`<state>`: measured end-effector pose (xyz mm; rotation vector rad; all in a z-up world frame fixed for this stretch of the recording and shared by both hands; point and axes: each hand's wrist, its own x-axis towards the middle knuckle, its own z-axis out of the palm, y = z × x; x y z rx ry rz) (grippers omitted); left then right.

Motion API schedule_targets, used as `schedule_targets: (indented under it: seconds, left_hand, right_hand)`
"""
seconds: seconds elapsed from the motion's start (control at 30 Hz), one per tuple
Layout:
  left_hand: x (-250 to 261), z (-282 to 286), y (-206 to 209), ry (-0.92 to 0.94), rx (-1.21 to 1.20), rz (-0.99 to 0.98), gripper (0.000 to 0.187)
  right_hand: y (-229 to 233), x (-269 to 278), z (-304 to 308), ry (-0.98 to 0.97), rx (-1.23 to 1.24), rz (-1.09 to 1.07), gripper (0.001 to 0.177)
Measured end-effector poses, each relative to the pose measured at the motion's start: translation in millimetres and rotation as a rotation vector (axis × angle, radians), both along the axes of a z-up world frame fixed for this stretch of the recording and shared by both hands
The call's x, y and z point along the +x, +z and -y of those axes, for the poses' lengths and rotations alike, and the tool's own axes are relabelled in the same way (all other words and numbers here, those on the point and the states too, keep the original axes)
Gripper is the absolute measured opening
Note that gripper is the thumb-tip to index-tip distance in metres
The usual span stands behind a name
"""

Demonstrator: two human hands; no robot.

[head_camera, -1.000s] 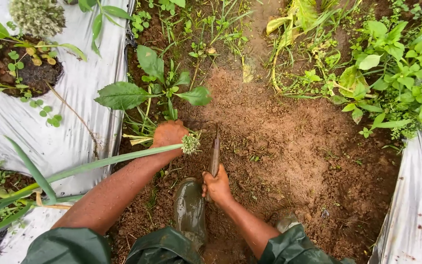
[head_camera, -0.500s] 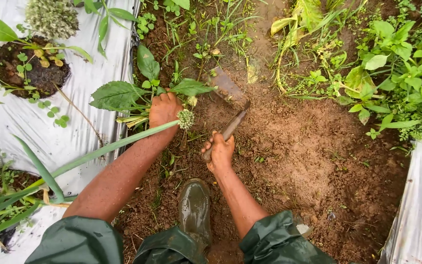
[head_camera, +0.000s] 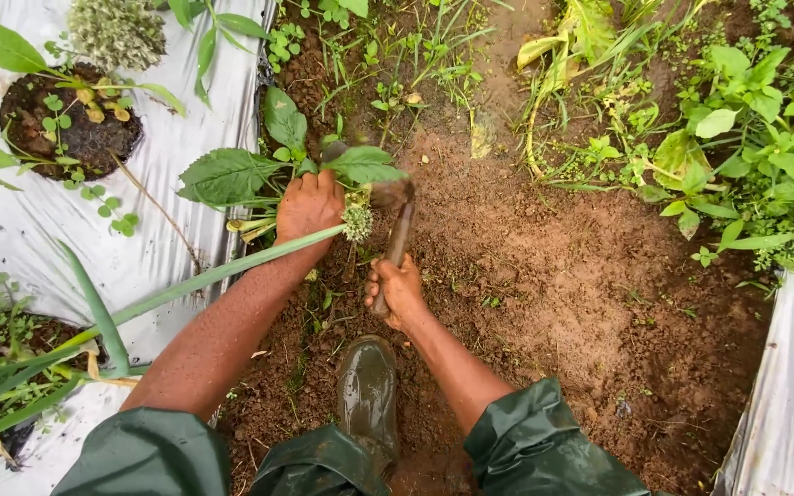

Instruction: The person uses a hand hoe to loosen soil and remove weeds from a garden bed. They then pull weeds by hand from around plants growing through a white plastic mulch sheet and discard them.

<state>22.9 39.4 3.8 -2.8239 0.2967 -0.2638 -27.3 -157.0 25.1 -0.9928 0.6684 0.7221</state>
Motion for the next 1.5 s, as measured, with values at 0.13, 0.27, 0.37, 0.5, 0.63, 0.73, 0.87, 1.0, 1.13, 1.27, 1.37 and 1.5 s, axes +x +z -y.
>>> schedule_targets:
  seconds: [0.13, 0.27, 0.37, 0.5, 0.63, 0.73, 0.87, 1.0, 1.13, 1.27, 1.37, 1.5]
  left_hand:
    - [-2, -3, -22, -0.041, -0.054, 0.078, 0.005]
    - [-4, -4, -12, -0.047, -0.049, 0.111, 0.002]
    - [-2, -2, -11, -0.04, -0.06, 0.083, 0.002]
    - [-7, -4, -8, -0.034, -0.064, 0.003, 0.002]
    - [-8, 2, 4, -0.054, -0.059, 0.082, 0.002]
    - [-12, 4, 4, -0.055, -0.102, 0.023, 0.001]
    - [-15, 10, 19, -0.05, -0.085, -0.027, 0.002]
    - [-31, 38, 14, -0.072, -0.086, -0.083, 0.02]
    - [-55, 97, 113, 0.374, -0.497, -0.496, 0.036]
    - [-89, 120, 48, 0.573, -0.885, -1.094, 0.048]
    - [-129, 103, -1, 0.188, -0.72, -1.084, 0.041]
    - [-127, 88, -14, 0.438, -0.922, -1.164, 0.065]
  right_hand:
    - [11, 16, 2, -0.056, -0.056, 0.067, 0.021]
    - [10, 6, 1, -0.114, -0.009, 0.059, 0.02]
    - [20, 13, 10, -0.01, -0.063, 0.093, 0.019]
    - [-12, 13, 5, -0.26, -0.013, 0.05, 0.018]
    - [41, 7, 19, 0.167, -0.111, 0.118, 0.015]
    - [32, 10, 8, -0.084, -0.103, 0.107, 0.018]
    - [30, -7, 20, 0.061, -0.086, 0.118, 0.019]
    - [51, -16, 19, 0.114, -0.194, 0.179, 0.016]
    - [48, -10, 44, -0.023, -0.283, 0.126, 0.023]
    - [18, -8, 93, -0.113, -0.479, 0.238, 0.021]
    - [18, -12, 111, -0.161, -0.43, 0.252, 0.017]
    - [18, -18, 112, -0.073, -0.398, 0.266, 0.016]
